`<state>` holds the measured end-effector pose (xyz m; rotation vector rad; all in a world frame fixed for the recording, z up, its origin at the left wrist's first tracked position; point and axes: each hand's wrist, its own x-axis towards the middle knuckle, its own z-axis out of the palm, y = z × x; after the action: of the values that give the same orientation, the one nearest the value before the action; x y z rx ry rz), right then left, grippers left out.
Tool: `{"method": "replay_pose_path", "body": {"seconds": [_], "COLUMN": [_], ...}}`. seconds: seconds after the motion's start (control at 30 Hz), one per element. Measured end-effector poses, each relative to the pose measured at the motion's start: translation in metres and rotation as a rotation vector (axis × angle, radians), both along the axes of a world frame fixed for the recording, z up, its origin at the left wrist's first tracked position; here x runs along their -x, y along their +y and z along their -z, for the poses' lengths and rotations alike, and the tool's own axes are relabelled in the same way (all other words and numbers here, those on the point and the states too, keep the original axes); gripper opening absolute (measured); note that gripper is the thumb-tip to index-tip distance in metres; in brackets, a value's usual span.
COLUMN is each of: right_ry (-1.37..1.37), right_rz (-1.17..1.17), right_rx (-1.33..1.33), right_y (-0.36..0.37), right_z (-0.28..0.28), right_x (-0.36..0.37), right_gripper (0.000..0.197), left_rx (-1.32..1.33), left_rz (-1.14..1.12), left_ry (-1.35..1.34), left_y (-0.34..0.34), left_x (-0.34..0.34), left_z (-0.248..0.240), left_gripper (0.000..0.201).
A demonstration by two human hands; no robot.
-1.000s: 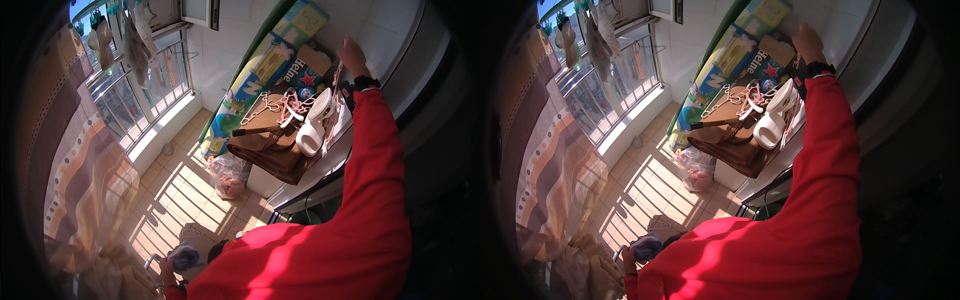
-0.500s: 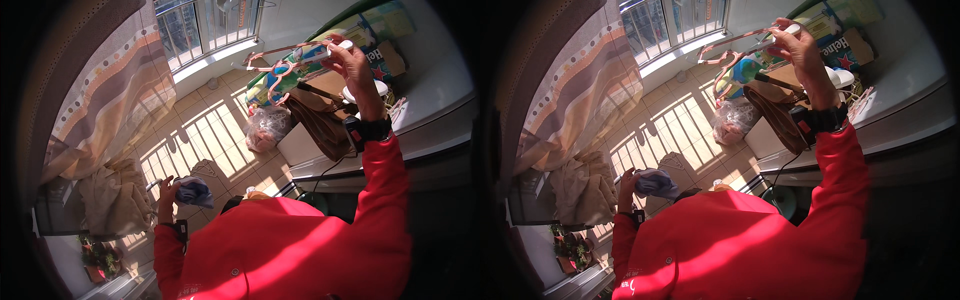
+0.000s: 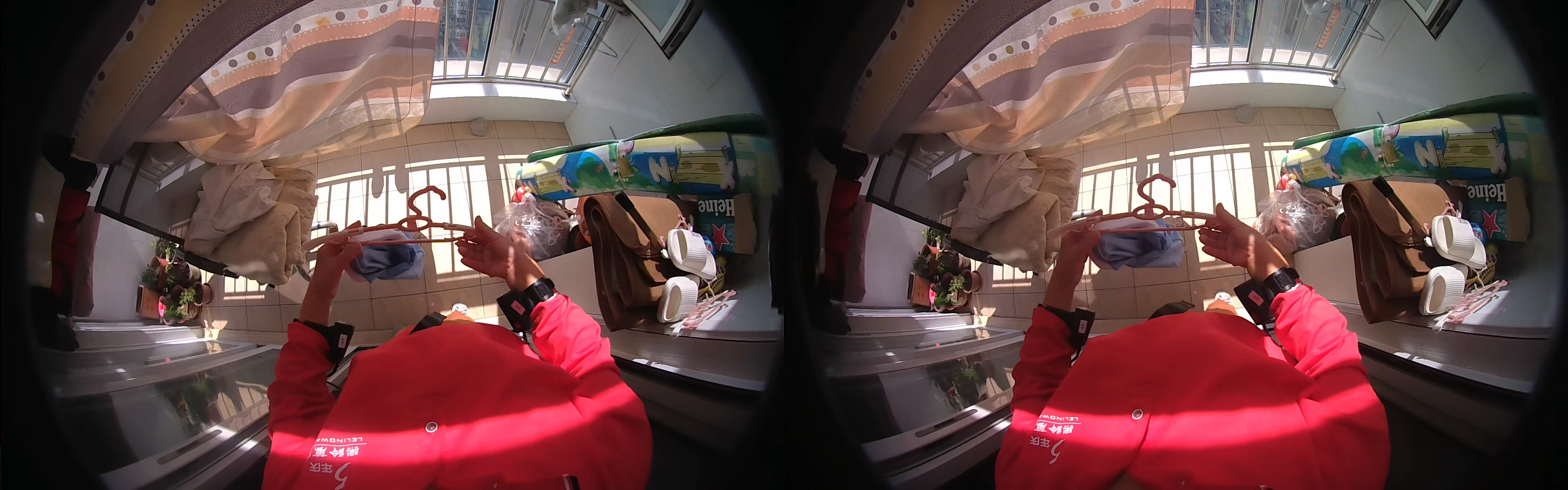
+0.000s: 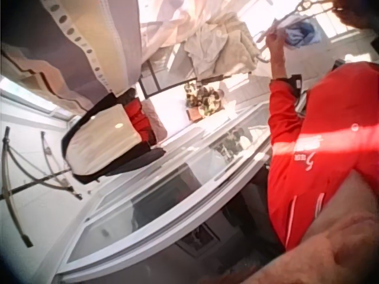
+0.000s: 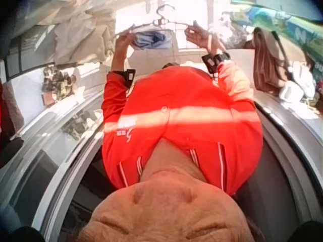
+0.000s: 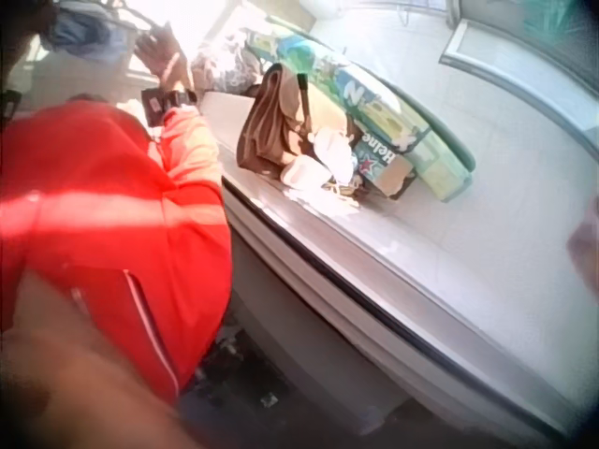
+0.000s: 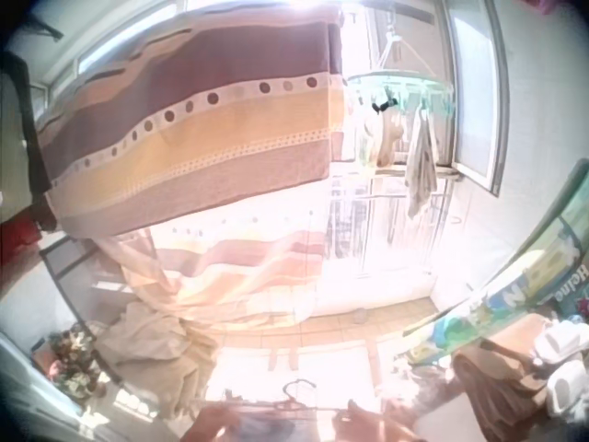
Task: The person hangs a black and white shirt and a blue polo shirt on a balcony clothes rack using hangers. They then fold a white t-shirt and place it on a nearby surface. Finally, they open a red bottle and place it on the balcony floor.
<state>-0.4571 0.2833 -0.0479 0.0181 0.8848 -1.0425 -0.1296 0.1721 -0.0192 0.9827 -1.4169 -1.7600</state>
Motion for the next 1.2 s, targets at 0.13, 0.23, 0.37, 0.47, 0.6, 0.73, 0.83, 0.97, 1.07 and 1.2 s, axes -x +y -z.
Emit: {"method": "replay_pose_path", "body": {"seconds": [0.13, 0.23, 0.37, 0.47, 0.6, 0.73, 0.83, 0.97, 1.07, 1.2], "right_ry": [0.225, 0.702, 0.970, 1.012, 1.032, 1.044, 0.945, 0.811, 0.926, 1.032], "right_rz": [-0.315, -0.539, -0.252, -0.265, -0.355, -0.574, -0.640, -0.694, -0.676, -0.654], "right_rx": [-0.054, 0.062, 0.250, 0.498, 0.675, 0.718, 0.594, 0.606, 0.541, 0.748], "right_y": [-0.006, -0.016, -0.042, -0.065, -0.084, -0.090, -0.090, -0.089, -0.095, -0.110], "right_z": [-0.006, -0.008, -0.002, -0.001, -0.002, -0.001, 0.001, -0.003, -0.010, -0.021], "right_x": [-0.010, -0.011, -0.016, -0.026, -0.057, -0.075, -0.073, -0.071, -0.074, -0.090], "right_gripper": [0.067, 0.062, 0.054, 0.042, 0.032, 0.028, 0.027, 0.032, 0.039, 0.043], "left_rx": [-0.065, -0.038, -0.045, -0.058, -0.087, -0.120, -0.136, -0.168, -0.183, -0.130], "left_rz": [-0.107, -0.126, -0.157, -0.193, -0.198, -0.305, -0.357, -0.302, -0.365, -0.274], "left_ry": [-0.011, -0.004, -0.017, 0.092, 0.027, 0.080, 0.083, 0.085, 0.134, 0.101], "left_y": [0.003, 0.000, -0.003, -0.005, -0.007, -0.004, -0.002, -0.002, -0.002, -0.003], "left_x": [-0.009, -0.020, -0.035, -0.044, -0.057, -0.070, -0.081, -0.086, -0.083, -0.074], "left_z": [-0.002, -0.001, 0.006, 0.013, 0.018, 0.019, 0.019, 0.023, 0.026, 0.021], "left_gripper": [0.030, 0.032, 0.029, 0.027, 0.028, 0.028, 0.027, 0.026, 0.026, 0.029]}}
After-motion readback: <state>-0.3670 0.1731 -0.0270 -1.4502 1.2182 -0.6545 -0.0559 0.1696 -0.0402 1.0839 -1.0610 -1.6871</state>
